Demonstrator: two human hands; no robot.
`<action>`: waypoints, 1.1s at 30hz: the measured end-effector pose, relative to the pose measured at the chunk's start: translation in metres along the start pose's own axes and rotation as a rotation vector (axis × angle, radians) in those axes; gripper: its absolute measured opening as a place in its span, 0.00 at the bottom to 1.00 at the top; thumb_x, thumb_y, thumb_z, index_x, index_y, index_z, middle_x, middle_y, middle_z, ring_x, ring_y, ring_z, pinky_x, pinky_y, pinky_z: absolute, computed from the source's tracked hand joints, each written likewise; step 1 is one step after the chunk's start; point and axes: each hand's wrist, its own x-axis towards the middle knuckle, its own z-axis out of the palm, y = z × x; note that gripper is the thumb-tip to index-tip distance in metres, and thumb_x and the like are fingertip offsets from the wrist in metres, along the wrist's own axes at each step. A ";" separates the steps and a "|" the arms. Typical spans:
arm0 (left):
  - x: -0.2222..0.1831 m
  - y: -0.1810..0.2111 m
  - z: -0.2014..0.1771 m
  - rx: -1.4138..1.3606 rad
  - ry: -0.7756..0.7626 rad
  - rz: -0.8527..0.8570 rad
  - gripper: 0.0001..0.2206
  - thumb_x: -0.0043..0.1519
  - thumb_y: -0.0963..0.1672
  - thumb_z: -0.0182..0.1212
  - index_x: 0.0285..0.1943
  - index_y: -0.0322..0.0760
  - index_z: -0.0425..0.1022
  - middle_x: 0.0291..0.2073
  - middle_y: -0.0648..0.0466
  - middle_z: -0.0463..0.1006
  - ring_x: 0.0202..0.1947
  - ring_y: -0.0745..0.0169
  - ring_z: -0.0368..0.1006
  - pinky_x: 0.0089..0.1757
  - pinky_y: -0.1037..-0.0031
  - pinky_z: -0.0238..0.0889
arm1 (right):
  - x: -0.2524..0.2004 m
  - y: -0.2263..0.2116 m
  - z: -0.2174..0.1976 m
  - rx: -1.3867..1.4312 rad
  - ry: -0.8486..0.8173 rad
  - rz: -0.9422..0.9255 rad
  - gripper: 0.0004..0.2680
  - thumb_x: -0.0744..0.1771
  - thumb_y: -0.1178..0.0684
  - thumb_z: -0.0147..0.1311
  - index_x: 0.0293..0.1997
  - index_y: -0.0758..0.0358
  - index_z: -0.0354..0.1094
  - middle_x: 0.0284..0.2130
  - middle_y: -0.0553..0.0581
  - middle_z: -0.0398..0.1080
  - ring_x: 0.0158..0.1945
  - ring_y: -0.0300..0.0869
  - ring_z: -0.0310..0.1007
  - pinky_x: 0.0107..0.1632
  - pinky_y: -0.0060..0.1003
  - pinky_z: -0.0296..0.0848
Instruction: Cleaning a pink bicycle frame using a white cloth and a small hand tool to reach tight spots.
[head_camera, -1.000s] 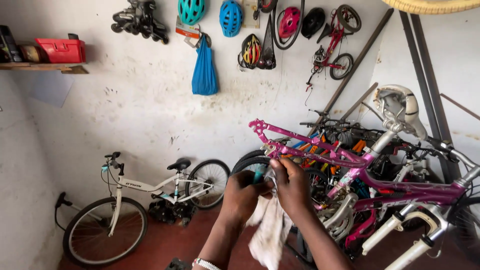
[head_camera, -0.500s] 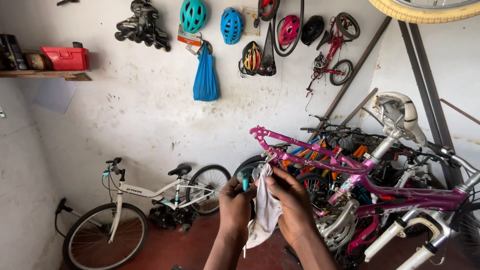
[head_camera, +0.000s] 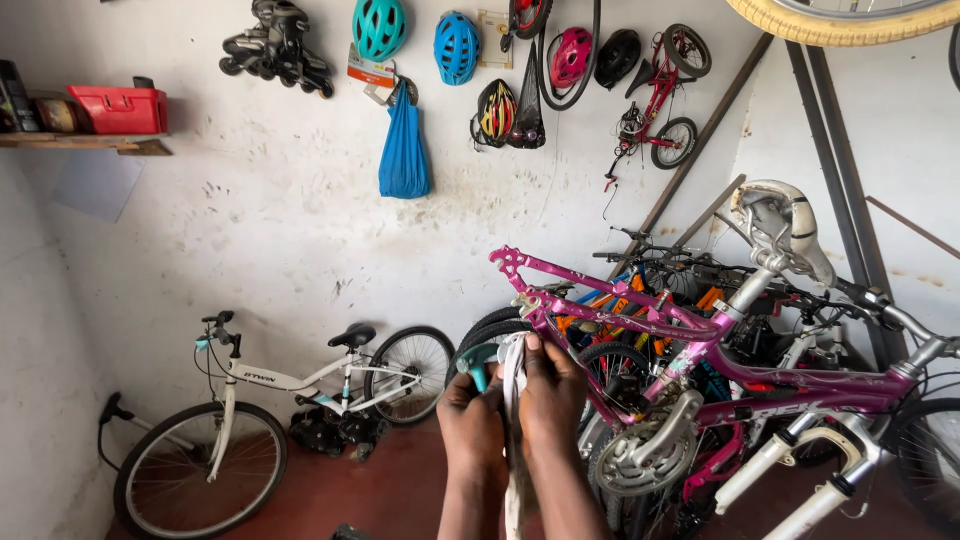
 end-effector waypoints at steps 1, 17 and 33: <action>0.000 0.000 0.000 0.016 0.007 -0.005 0.04 0.53 0.33 0.58 0.29 0.28 0.74 0.20 0.48 0.73 0.21 0.65 0.64 0.25 0.76 0.59 | -0.003 0.000 -0.002 0.062 -0.017 0.003 0.11 0.62 0.47 0.52 0.38 0.62 0.75 0.30 0.57 0.77 0.34 0.41 0.73 0.36 0.35 0.72; -0.015 0.012 -0.022 0.122 0.031 -0.029 0.04 0.51 0.34 0.53 0.27 0.30 0.72 0.15 0.54 0.62 0.17 0.69 0.52 0.21 0.75 0.48 | -0.003 0.037 0.017 -0.024 0.036 0.002 0.13 0.56 0.42 0.61 0.33 0.58 0.76 0.25 0.50 0.75 0.31 0.35 0.69 0.33 0.30 0.65; -0.035 0.011 -0.043 0.153 -0.019 -0.104 0.06 0.51 0.34 0.56 0.25 0.36 0.71 0.14 0.55 0.65 0.14 0.70 0.53 0.19 0.77 0.47 | -0.018 0.048 0.000 0.172 -0.111 0.076 0.09 0.60 0.56 0.60 0.39 0.67 0.72 0.28 0.59 0.74 0.29 0.39 0.70 0.31 0.32 0.72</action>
